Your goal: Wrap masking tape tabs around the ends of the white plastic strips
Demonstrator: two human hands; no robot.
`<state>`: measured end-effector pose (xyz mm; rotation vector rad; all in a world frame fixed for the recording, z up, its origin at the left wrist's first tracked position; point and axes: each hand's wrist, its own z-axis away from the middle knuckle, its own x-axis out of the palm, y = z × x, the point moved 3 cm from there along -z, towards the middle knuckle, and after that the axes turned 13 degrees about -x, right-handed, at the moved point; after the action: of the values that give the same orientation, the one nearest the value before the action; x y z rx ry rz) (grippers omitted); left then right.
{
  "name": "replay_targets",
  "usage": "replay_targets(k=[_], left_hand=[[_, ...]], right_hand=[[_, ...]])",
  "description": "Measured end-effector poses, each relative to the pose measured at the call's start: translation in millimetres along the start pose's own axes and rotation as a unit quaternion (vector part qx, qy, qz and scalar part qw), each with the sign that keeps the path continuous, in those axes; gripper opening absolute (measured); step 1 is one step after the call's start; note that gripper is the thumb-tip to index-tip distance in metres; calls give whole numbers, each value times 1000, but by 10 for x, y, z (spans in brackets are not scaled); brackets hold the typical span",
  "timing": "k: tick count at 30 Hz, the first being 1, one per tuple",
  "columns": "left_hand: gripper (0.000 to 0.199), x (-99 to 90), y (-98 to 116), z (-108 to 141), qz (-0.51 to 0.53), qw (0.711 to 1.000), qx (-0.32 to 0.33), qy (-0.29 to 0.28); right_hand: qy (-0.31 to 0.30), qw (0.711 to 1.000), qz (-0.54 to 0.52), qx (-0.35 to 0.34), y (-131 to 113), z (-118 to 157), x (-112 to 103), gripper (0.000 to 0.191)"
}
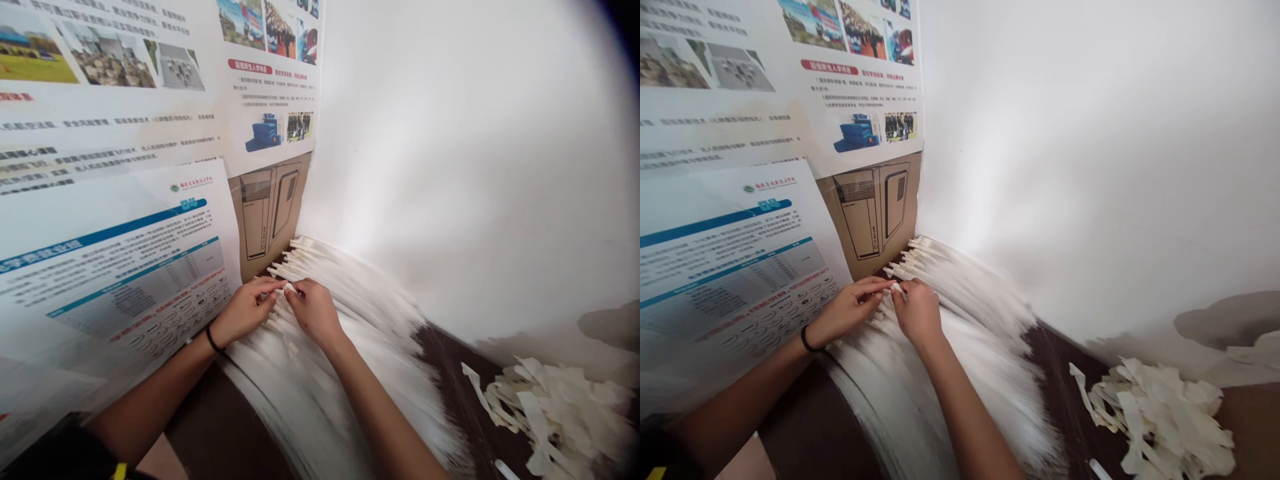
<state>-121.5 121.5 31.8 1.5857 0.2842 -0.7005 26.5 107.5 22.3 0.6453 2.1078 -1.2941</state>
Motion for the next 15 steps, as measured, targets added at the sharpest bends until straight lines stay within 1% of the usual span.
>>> replay_targets(k=[5,8,10,15], left_hand=[[39,-52,-30,-19,-6,1000,4,16],[41,-62,-15,-20,-17,1000,23,3],[43,-83,-14,-28,-25,999,26,5],[35,-203,-70,-53,-64,995,-9,72]], right_hand=[[-8,1000,14,18,-27,1,-37,20],[-12,999,23,28,-41,3,-59,21],[-13,999,28,31,-35,4,-60,21],[-22,999,31,28,-8,7,-4,19]])
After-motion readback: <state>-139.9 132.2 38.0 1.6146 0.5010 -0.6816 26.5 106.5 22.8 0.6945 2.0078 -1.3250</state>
